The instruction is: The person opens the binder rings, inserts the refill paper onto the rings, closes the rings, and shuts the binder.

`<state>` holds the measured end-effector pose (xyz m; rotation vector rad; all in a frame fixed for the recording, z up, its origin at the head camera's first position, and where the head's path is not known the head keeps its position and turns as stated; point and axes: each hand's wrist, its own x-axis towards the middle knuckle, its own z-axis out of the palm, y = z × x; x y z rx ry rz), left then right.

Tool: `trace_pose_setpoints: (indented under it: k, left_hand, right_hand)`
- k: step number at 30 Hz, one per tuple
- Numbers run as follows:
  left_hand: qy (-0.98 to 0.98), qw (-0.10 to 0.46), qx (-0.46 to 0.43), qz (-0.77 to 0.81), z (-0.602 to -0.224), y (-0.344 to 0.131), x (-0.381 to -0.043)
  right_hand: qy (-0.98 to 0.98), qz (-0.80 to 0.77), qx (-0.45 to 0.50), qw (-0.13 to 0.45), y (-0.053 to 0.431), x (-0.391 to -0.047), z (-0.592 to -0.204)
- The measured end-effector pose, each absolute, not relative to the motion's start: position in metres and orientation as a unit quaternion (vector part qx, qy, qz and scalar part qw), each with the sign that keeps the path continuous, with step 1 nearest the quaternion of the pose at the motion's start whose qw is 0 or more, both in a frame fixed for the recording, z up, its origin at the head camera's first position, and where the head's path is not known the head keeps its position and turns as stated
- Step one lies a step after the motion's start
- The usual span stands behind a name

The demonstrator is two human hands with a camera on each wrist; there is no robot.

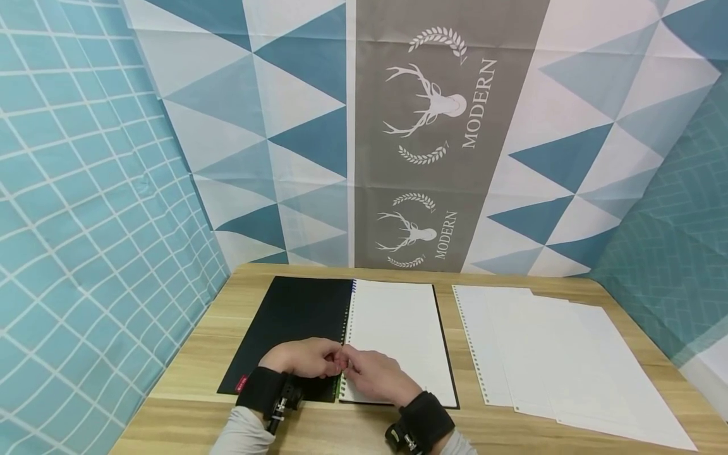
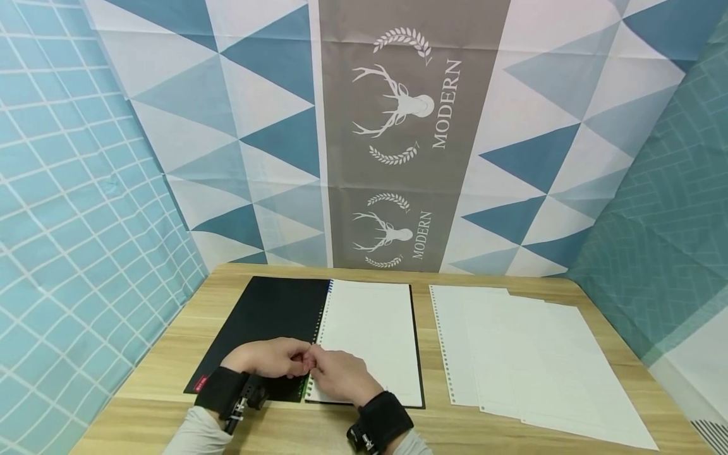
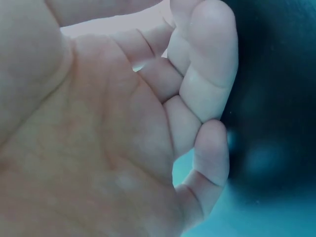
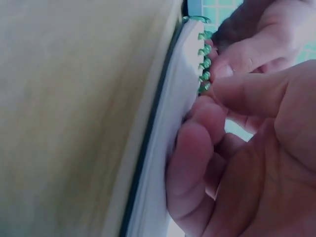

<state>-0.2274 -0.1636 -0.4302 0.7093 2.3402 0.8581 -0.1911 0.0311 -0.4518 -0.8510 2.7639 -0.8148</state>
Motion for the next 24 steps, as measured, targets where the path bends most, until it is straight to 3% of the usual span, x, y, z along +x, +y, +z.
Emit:
trace_pose_setpoints:
  k: [7, 24]
  left_hand:
    - [0.867, 0.272, 0.262, 0.325, -0.4304, -0.1639, -0.2284]
    - [0.865, 0.279, 0.254, 0.330, -0.4293, -0.1616, -0.2277]
  right_hand:
    - [0.927, -0.249, -0.277, 0.039, 0.0244, -0.1883, -0.4543]
    - [0.923, -0.256, -0.277, 0.074, 0.0284, -0.1914, -0.4515]
